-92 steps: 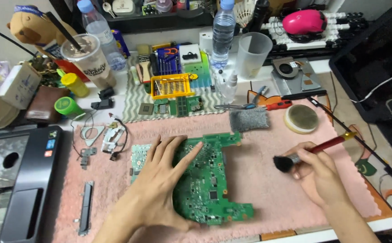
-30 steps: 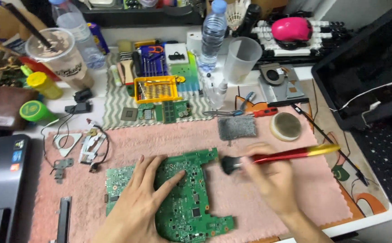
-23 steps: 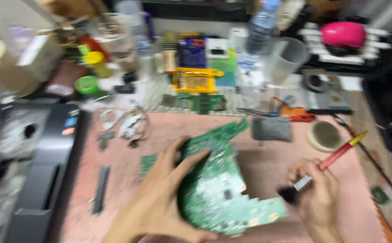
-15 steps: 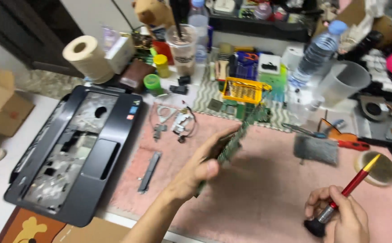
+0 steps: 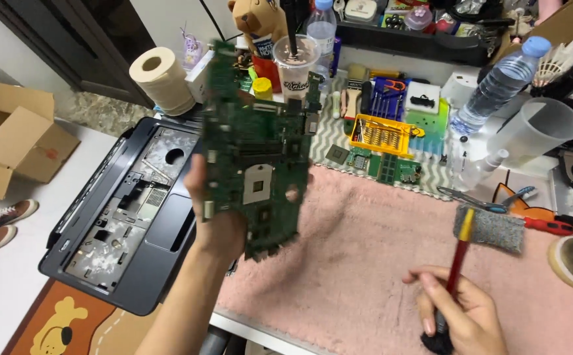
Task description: The person uses a brush to clean a green circuit board, flipping it over to clean both sides. They then pick up a metal hard drive casing and brush its exterior surface.
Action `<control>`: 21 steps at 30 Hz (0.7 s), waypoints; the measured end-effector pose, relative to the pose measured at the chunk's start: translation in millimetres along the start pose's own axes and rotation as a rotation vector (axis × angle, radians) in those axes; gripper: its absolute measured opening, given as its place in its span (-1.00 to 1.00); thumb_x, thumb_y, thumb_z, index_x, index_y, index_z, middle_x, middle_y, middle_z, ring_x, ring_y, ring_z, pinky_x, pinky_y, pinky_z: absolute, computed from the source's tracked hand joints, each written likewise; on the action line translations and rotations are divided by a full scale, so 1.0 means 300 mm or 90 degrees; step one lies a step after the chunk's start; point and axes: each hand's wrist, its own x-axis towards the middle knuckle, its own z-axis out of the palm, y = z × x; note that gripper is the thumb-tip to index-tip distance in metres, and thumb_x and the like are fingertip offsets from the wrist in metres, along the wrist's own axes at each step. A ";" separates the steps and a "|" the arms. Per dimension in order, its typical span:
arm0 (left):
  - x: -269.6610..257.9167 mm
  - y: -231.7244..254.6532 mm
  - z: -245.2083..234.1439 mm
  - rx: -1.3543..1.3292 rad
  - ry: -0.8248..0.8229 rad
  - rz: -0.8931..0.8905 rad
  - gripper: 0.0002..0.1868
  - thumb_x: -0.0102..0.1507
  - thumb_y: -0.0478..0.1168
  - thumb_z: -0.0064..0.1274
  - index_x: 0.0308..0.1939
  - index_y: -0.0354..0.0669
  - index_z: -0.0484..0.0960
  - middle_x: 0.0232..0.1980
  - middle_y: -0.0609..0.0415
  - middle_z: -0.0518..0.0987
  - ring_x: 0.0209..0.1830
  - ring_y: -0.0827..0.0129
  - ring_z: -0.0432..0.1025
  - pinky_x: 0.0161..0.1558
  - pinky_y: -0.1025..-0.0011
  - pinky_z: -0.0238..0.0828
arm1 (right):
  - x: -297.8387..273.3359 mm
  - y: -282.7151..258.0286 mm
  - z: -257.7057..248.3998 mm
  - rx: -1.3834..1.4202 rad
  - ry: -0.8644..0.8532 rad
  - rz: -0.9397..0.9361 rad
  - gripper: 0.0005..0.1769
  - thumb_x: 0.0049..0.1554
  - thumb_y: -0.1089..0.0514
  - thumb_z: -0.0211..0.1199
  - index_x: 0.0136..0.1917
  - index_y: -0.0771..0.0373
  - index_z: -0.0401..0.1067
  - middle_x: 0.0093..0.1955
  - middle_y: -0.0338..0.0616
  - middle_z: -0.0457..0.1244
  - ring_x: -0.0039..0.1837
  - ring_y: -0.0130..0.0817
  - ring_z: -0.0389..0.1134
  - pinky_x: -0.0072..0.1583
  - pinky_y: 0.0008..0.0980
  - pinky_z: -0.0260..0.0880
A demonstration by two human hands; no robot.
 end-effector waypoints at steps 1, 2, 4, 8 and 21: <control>-0.032 -0.001 0.046 0.001 -0.002 0.000 -0.08 0.17 0.59 0.03 0.25 -0.06 0.75 0.10 -0.11 0.81 0.02 0.00 0.70 0.02 0.01 0.64 | 0.011 -0.012 0.018 0.001 0.001 -0.001 -0.65 0.39 0.34 0.25 0.25 0.70 0.69 -0.29 0.52 0.49 -0.52 -0.16 0.19 -0.35 -0.20 0.27; -0.059 -0.002 0.095 -0.132 -0.024 -0.035 -0.05 0.25 0.54 -0.02 0.41 -0.10 0.67 0.32 -0.18 0.72 0.26 -0.11 0.61 0.27 -0.14 0.51 | 0.022 -0.024 0.037 0.012 -0.066 -0.015 -0.56 0.39 0.25 0.18 0.38 0.59 0.63 0.06 0.47 0.54 -0.55 -0.26 0.17 -0.36 -0.33 0.22; -0.109 -0.066 0.148 -0.264 -0.051 -0.073 -0.02 0.33 0.49 -0.06 0.58 -0.14 0.59 0.54 -0.26 0.63 0.50 -0.22 0.51 0.52 -0.29 0.39 | 0.040 -0.047 0.069 0.025 -0.127 -0.032 -0.45 0.40 0.16 0.11 0.51 0.47 0.57 0.41 0.41 0.60 -0.57 -0.37 0.15 -0.38 -0.45 0.17; -0.184 -0.277 0.136 -0.220 -0.078 -0.280 0.01 0.38 0.55 -0.23 0.51 -0.22 0.60 0.39 -0.32 0.67 0.39 -0.16 0.56 0.44 -0.14 0.50 | 0.064 -0.076 0.091 0.106 -0.130 0.113 -0.18 0.39 -0.14 0.11 0.73 0.41 0.38 -0.65 0.02 0.08 -0.63 -0.36 -0.04 -0.48 -0.30 -0.07; -0.060 -0.084 -0.239 1.030 0.118 0.405 -0.77 0.55 -0.29 0.07 0.24 -0.29 0.70 0.11 -0.23 0.74 0.03 -0.12 0.65 0.03 0.01 0.55 | 0.063 0.015 -0.113 0.076 0.022 0.252 -0.34 0.42 0.31 0.04 0.75 0.25 0.36 0.17 0.90 0.45 -0.61 -0.38 -0.23 -0.51 -0.35 -0.29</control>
